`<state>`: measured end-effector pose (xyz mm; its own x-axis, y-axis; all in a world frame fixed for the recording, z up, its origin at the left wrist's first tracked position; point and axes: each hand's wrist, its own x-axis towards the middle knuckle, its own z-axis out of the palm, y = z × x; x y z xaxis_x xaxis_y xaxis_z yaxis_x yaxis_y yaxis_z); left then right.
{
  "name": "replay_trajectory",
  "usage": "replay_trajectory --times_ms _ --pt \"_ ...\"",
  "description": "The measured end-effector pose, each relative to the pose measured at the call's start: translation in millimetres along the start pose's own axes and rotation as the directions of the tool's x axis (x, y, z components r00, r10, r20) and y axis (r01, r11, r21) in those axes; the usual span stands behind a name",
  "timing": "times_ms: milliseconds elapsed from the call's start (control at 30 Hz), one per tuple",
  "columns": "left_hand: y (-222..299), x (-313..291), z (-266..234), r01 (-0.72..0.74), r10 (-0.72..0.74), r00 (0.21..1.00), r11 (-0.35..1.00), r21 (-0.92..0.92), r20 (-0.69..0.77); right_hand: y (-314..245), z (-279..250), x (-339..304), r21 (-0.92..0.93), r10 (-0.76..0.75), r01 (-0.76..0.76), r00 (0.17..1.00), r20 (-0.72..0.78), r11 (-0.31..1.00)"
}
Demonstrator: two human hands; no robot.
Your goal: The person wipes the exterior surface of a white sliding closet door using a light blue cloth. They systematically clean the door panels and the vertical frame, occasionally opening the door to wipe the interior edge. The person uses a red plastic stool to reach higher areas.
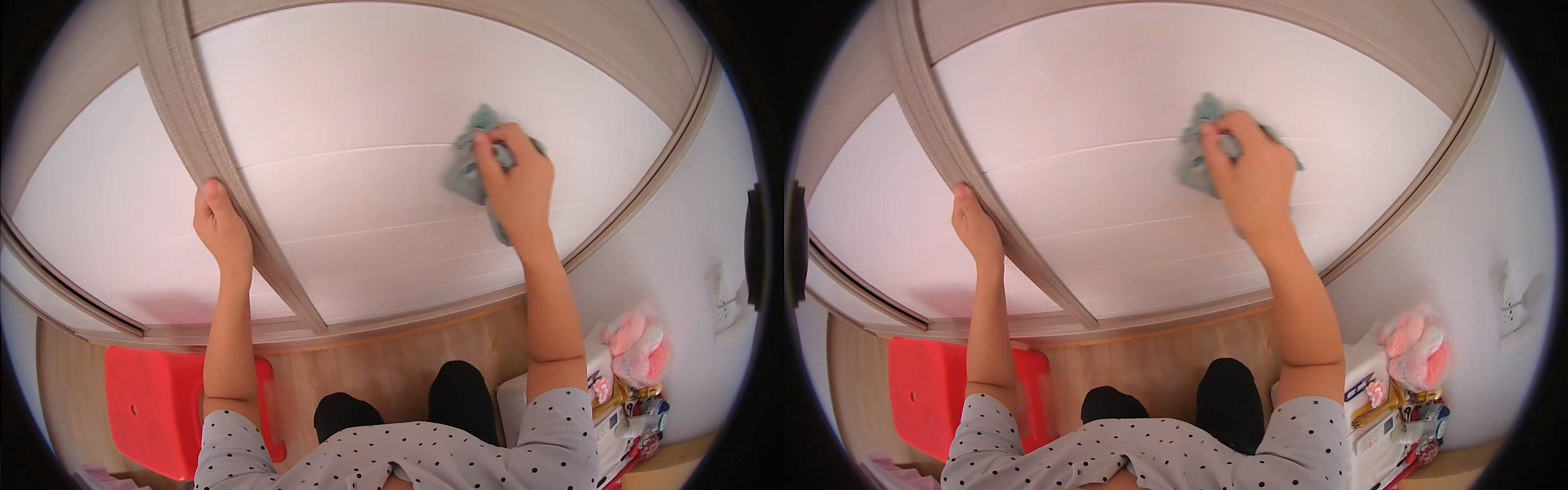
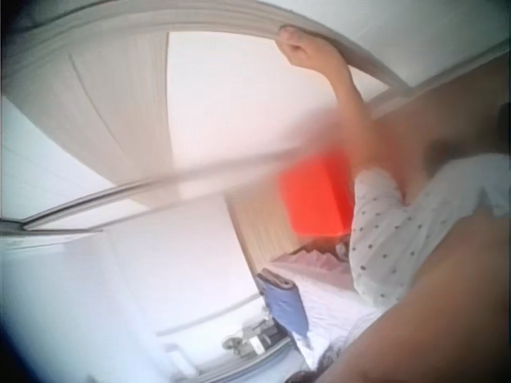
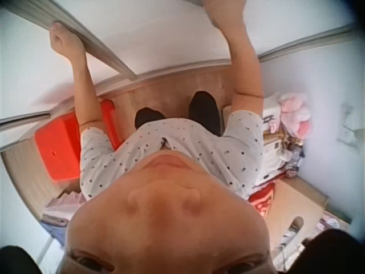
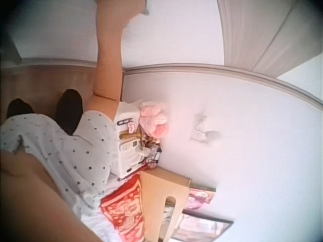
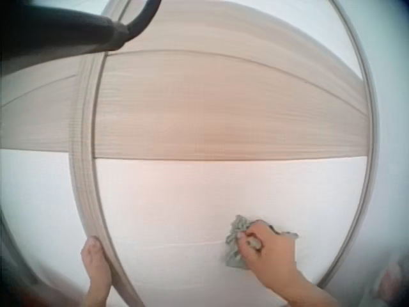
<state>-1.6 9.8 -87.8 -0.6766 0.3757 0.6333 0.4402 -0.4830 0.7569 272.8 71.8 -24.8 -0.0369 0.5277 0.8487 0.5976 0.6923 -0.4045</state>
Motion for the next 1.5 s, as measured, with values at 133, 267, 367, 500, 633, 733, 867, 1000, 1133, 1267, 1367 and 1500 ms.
replay_trajectory --times_ms 133,267,367,500,633,733,867,1000,1133,1267,1367,1500 --pt "-6.8 -0.2 -2.4 0.036 -0.039 0.998 0.998 0.05 0.047 -21.2 19.2 2.3 -0.127 -0.276 0.272 0.961 -0.015 0.954" --pt "-3.9 1.4 -5.1 0.017 -0.018 0.999 0.999 0.034 0.045 -30.1 25.1 -1.0 -0.251 -0.36 0.376 0.927 0.109 0.892" --pt "-1.5 1.5 -3.9 -0.025 0.024 0.999 1.0 0.002 0.046 1.7 2.5 -11.7 -0.104 -0.003 0.014 0.994 0.11 0.994" --pt "0.7 -1.4 -0.2 -0.008 0.007 1.0 1.0 0.021 0.027 -3.8 21.0 -17.3 -0.087 -0.243 0.241 0.97 -0.015 0.967" --pt "-1.9 0.2 -5.1 0.003 -0.003 0.997 1.0 -0.008 0.083 -12.7 20.7 -17.6 -0.211 -0.286 0.309 0.949 0.132 0.928" --pt "-0.6 0.0 -5.5 0.022 -0.022 0.998 1.0 0.011 0.06 9.1 -3.9 -16.5 -0.036 -0.023 0.027 0.995 0.102 0.999" --pt "0.4 -0.5 -0.4 0.036 -0.035 0.999 0.999 0.038 -0.018 -21.5 17.9 -13.0 -0.105 -0.162 0.177 0.977 0.139 0.979" --pt "0.0 0.1 -4.1 0.048 -0.048 0.998 0.999 0.003 0.035 -29.0 27.5 -17.4 -0.213 -0.256 0.3 0.943 0.211 0.93" --pt "3.3 -0.3 -2.4 0.052 -0.052 0.999 0.998 0.041 -0.003 8.4 4.8 -20.2 -0.04 -0.022 0.026 0.995 0.094 0.999" --pt "1.6 -1.5 -1.4 0.048 -0.048 0.999 0.998 0.046 -0.015 -26.7 37.8 -24.3 -0.097 -0.307 0.313 0.949 0.069 0.945" --pt "0.7 0.1 -4.3 0.042 -0.044 0.998 0.999 0.029 0.036 -24.1 37.8 -32.3 -0.247 -0.273 0.324 0.937 0.217 0.913" --pt "2.4 0.1 -0.5 0.027 -0.027 1.0 0.999 0.042 -0.009 23.1 19.5 -59.1 -0.094 -0.042 0.052 0.994 0.103 0.994"
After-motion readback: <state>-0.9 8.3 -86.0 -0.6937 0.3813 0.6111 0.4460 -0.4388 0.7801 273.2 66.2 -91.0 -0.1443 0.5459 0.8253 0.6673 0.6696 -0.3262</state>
